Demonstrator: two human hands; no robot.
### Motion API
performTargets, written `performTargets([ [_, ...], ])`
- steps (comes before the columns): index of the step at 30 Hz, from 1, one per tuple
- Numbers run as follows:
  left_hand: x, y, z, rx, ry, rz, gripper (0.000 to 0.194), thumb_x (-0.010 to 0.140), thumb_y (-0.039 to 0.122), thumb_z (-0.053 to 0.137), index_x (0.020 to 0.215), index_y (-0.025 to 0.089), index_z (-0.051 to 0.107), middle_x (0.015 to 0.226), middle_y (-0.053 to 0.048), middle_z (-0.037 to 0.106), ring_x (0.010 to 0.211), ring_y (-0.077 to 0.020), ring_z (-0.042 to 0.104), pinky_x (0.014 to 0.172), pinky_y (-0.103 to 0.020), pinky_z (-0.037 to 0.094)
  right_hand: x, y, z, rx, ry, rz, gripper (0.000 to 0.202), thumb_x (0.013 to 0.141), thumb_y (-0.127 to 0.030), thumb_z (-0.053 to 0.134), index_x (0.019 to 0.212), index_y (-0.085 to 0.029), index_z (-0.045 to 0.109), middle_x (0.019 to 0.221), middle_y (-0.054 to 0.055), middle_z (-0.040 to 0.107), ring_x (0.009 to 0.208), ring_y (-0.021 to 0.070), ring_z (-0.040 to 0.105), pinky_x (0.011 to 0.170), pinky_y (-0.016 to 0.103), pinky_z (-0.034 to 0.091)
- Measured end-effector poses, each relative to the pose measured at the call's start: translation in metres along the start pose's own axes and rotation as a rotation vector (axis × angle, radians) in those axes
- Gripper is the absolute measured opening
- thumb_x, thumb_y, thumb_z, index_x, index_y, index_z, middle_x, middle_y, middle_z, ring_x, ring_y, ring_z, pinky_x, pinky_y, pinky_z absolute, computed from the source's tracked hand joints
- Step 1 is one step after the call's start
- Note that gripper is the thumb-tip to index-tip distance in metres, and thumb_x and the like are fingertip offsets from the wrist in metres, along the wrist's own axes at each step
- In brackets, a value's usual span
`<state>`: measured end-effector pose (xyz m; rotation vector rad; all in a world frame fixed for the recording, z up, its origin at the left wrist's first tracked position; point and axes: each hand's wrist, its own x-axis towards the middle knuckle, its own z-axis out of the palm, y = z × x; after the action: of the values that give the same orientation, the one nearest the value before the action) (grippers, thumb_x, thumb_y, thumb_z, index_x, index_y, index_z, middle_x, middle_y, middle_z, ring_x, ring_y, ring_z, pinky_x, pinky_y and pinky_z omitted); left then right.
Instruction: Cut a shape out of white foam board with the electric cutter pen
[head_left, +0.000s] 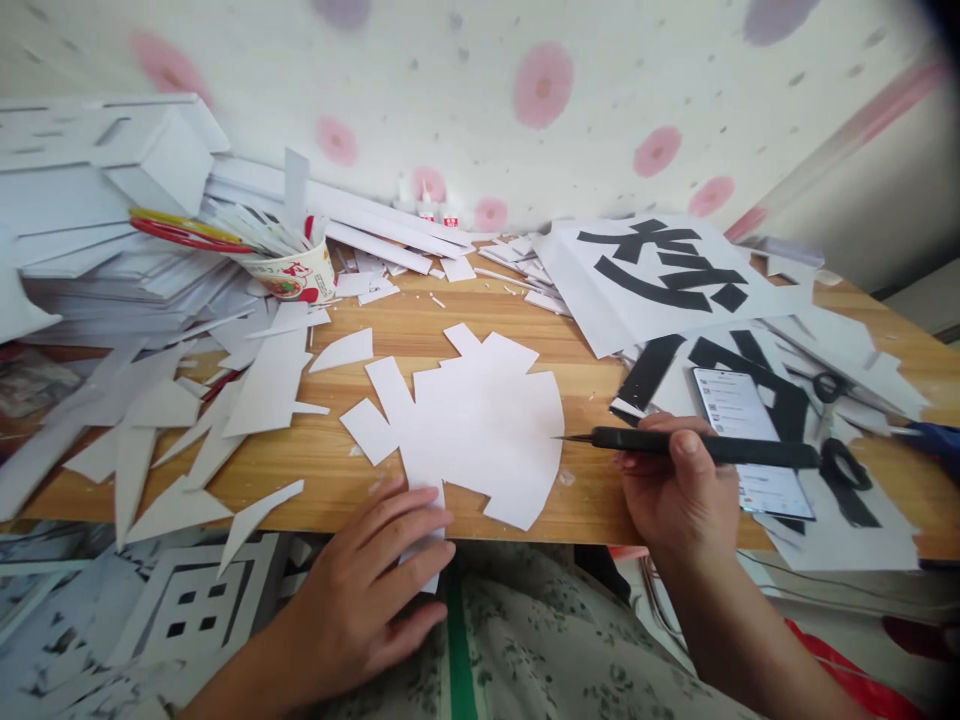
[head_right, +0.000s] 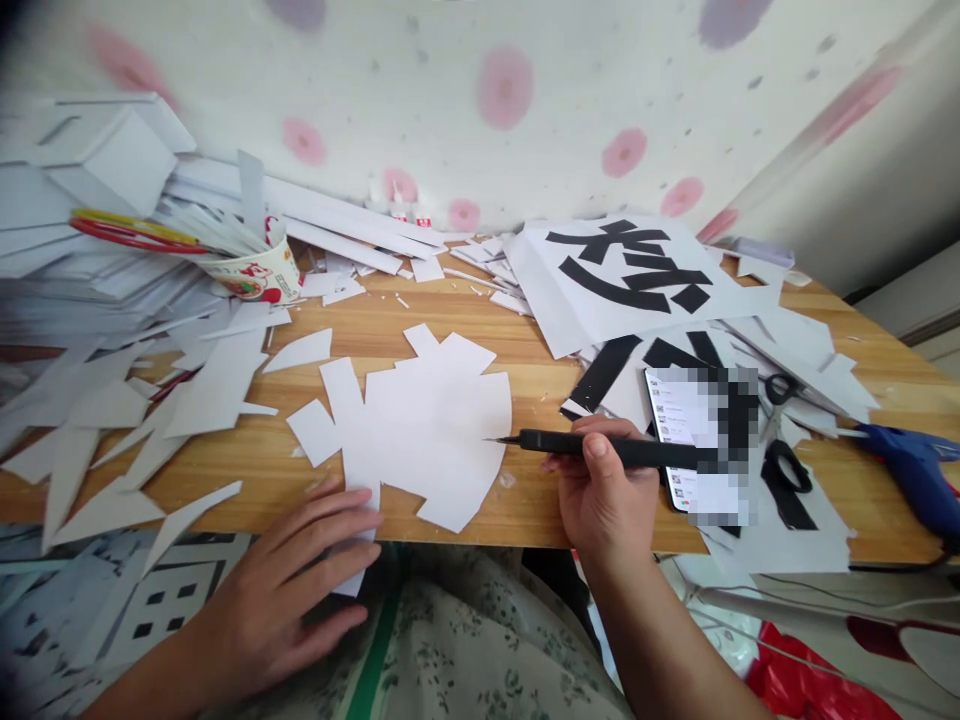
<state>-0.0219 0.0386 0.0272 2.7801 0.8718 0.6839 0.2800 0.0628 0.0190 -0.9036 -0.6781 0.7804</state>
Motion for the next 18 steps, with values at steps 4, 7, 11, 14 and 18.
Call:
performTargets([
  [4, -0.003, -0.012, -0.001, 0.069, -0.028, -0.012, 0.045, 0.079, 0.033, 0.072, 0.12, 0.019, 0.06, 0.126, -0.011, 0.064, 0.129, -0.0308, 0.048, 0.116, -0.053, 0.034, -0.001, 0.001, -0.002, -0.004, -0.02, -0.015, 0.022, 0.07, -0.036, 0.08, 0.071, -0.019, 0.065, 0.077, -0.003, 0.064, 0.044, 0.0108, 0.061, 0.04, 0.025, 0.049],
  [7, -0.009, -0.022, -0.003, 0.11, -0.018, 0.01, 0.046, 0.079, 0.033, 0.073, 0.12, 0.017, 0.061, 0.125, -0.012, 0.064, 0.128, -0.0307, 0.05, 0.115, -0.051, 0.036, 0.001, 0.001, -0.003, 0.021, -0.019, -0.005, 0.024, 0.068, -0.035, 0.081, 0.067, -0.018, 0.064, 0.074, -0.003, 0.064, 0.042, 0.0102, 0.06, 0.039, 0.024, 0.048],
  [11, -0.012, -0.022, -0.002, 0.119, 0.042, 0.125, 0.039, 0.083, 0.029, 0.069, 0.119, 0.013, 0.063, 0.117, -0.012, 0.069, 0.122, -0.0278, 0.055, 0.11, -0.046, 0.042, 0.004, 0.002, -0.002, 0.027, -0.006, 0.008, 0.026, 0.067, -0.036, 0.081, 0.066, -0.017, 0.064, 0.07, -0.002, 0.065, 0.04, 0.0111, 0.06, 0.039, 0.024, 0.049],
  [14, 0.001, -0.012, 0.004, 0.047, 0.107, 0.165, 0.031, 0.087, 0.029, 0.064, 0.113, 0.012, 0.065, 0.111, -0.01, 0.072, 0.114, -0.0244, 0.059, 0.109, -0.042, 0.042, 0.006, 0.002, 0.0, 0.028, 0.05, -0.025, 0.027, 0.065, -0.037, 0.084, 0.069, -0.017, 0.066, 0.065, -0.002, 0.067, 0.043, 0.0127, 0.062, 0.041, 0.024, 0.05],
  [18, 0.025, 0.0, 0.014, -0.034, 0.185, 0.158, 0.021, 0.09, 0.03, 0.061, 0.1, 0.013, 0.069, 0.1, -0.005, 0.074, 0.099, -0.0189, 0.064, 0.104, -0.033, 0.043, 0.003, 0.001, 0.001, -0.034, 0.107, -0.127, 0.032, 0.061, -0.04, 0.087, 0.076, -0.019, 0.068, 0.061, -0.003, 0.067, 0.044, 0.015, 0.063, 0.043, 0.027, 0.053],
])
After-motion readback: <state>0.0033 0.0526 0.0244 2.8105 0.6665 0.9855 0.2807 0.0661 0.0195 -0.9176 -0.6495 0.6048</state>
